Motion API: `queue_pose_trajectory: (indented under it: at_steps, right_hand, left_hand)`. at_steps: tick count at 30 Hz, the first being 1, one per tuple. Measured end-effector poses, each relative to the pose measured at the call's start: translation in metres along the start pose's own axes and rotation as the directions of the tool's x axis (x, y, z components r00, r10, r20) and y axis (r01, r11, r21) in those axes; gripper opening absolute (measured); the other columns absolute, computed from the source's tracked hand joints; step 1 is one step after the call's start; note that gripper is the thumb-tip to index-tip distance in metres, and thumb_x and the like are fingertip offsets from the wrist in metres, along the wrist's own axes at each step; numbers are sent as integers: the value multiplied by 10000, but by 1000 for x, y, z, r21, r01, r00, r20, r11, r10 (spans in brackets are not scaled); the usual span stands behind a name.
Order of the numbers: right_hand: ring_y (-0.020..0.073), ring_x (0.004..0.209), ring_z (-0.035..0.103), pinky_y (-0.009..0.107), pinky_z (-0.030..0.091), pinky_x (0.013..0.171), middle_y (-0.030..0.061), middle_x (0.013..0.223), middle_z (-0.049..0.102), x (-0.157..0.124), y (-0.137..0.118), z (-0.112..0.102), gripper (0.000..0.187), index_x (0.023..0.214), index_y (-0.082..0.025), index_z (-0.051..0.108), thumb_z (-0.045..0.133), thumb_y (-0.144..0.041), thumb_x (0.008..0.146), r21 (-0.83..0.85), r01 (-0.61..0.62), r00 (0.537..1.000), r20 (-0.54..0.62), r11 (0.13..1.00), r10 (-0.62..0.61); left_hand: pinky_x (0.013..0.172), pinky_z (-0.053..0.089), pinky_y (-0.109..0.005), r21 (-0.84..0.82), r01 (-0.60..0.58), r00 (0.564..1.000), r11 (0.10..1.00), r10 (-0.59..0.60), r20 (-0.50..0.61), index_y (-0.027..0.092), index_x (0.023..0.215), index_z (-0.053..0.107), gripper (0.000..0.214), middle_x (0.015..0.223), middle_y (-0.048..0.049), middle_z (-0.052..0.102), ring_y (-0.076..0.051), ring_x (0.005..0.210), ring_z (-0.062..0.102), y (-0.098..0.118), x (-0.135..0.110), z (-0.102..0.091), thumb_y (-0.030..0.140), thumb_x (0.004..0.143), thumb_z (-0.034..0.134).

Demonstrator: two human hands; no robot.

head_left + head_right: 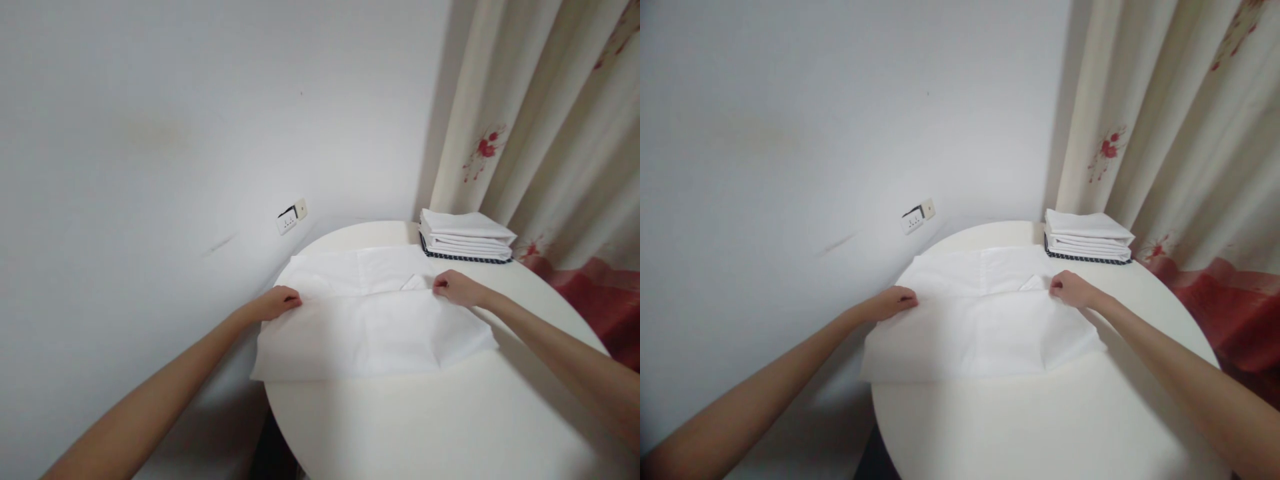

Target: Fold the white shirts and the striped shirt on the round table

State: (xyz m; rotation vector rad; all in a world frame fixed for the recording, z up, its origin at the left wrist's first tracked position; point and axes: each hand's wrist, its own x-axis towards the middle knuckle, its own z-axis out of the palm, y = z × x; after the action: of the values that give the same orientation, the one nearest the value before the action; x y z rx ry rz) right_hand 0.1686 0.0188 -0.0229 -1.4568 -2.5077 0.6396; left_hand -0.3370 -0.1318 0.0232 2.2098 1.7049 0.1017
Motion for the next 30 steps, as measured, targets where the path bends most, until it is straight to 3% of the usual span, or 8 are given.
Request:
queue_pose_trajectory:
  at_steps: [3,6,10,13,17,23,25,30]
  right_hand:
    - [223,800,679,279,468,715,85,839,742,-3,-7,-3,208,854,-151,740,552,-239,839,-85,-46,998,-50,995,42]
    - [280,990,676,348,492,871,174,1083,725,-17,-38,-8,320,1079,-111,730,507,-288,931,-212,-58,978,-207,975,13]
    - [298,1265,558,421,408,1088,190,1375,604,-50,-108,17,454,1334,-115,619,389,-341,1014,-323,183,930,-250,929,-270]
    - [297,1443,384,475,322,1171,165,1560,438,-74,-131,56,550,1496,-125,458,356,-404,1033,-366,294,904,-194,883,-382]
    - [311,1495,301,551,264,1192,177,1609,339,-93,-94,86,642,1542,-136,392,301,-520,1037,-388,180,940,-202,904,-274]
    - [330,1507,265,597,270,1177,165,1632,290,-112,-28,70,715,1558,-153,366,255,-600,1012,-356,5,964,-248,935,-100]
    - [338,1498,286,581,303,1164,183,1624,306,-117,-17,66,730,1553,-125,367,272,-597,1004,-300,-32,965,-259,953,-49]
    - [329,1234,582,457,409,1085,219,1317,635,-138,-6,58,604,1281,-80,629,321,-513,994,-141,-52,893,-450,989,-17]
  left_hand:
    - [920,484,-363,136,-34,989,990,54,-140,171,1038,689,309,1107,-117,710,-252,1018,650,16,-8,-5,387,927,498]
    - [1118,385,-428,239,-106,944,965,173,-281,176,1312,588,401,1393,-138,603,-264,1299,544,63,-15,5,384,995,455]
    - [1203,272,-473,292,-174,937,940,250,-245,194,1493,433,492,1565,-119,445,-257,1459,382,136,-14,49,403,1051,371]
    - [1205,231,-555,295,-115,968,949,174,-183,214,1548,361,546,1631,-109,326,-301,1516,262,157,-15,83,421,1043,386]
    - [1215,192,-572,276,-7,972,961,71,-225,233,1585,297,589,1662,-86,237,-306,1541,177,133,-32,103,452,1041,350]
    - [1201,209,-595,191,203,924,960,-124,-361,171,1536,398,597,1616,-147,341,-333,1511,269,74,-81,105,468,1024,315]
    - [1180,265,-593,82,272,868,959,-207,-452,153,1511,419,602,1593,-164,383,-338,1493,310,56,-100,108,466,1005,326]
    - [1010,499,-490,-336,299,622,893,-449,-641,149,1256,598,570,1272,-166,640,-305,1195,606,36,-146,113,559,962,334]
